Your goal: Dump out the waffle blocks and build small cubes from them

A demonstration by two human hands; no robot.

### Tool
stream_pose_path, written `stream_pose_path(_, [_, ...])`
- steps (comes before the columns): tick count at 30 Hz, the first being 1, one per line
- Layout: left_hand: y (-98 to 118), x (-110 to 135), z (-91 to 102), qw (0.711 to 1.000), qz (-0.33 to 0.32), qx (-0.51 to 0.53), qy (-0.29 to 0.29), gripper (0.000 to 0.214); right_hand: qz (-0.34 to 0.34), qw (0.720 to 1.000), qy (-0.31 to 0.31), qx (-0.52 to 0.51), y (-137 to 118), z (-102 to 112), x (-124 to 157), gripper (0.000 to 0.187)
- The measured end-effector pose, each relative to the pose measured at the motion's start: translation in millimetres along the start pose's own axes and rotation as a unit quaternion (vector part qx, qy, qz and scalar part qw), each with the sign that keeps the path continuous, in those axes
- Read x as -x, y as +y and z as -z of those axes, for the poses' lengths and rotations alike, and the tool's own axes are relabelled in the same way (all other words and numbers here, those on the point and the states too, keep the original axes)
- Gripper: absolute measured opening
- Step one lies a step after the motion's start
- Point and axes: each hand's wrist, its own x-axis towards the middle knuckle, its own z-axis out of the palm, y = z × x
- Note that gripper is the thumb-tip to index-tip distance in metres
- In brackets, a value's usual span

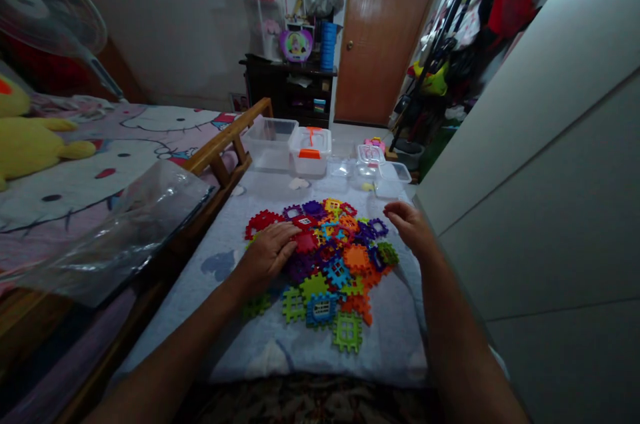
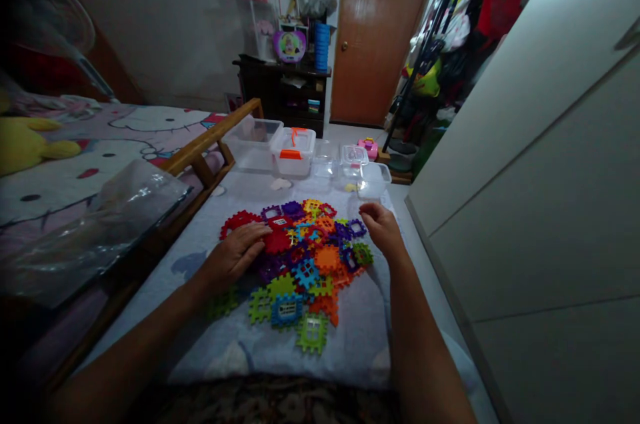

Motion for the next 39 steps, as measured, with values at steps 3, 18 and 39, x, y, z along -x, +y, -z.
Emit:
stream_pose_path(3, [-15,4,-1.9,0.999,0.037,-0.030,0.023,0.036,-0.010,0.994,0.050,0.094,24,0,9,0.027])
stream_pose_path(18, [-65,25,-4.4,0.975,0.204,0.047,0.081,0.052,0.052,0.966,-0.005,0.252,58,-25,10,0.051])
stream_pose_path(39, [-57,26,-1.7,0.955,0.224,0.146,0.127,0.045,0.077,0.968,-0.093,0.219,44,-27,15,0.051])
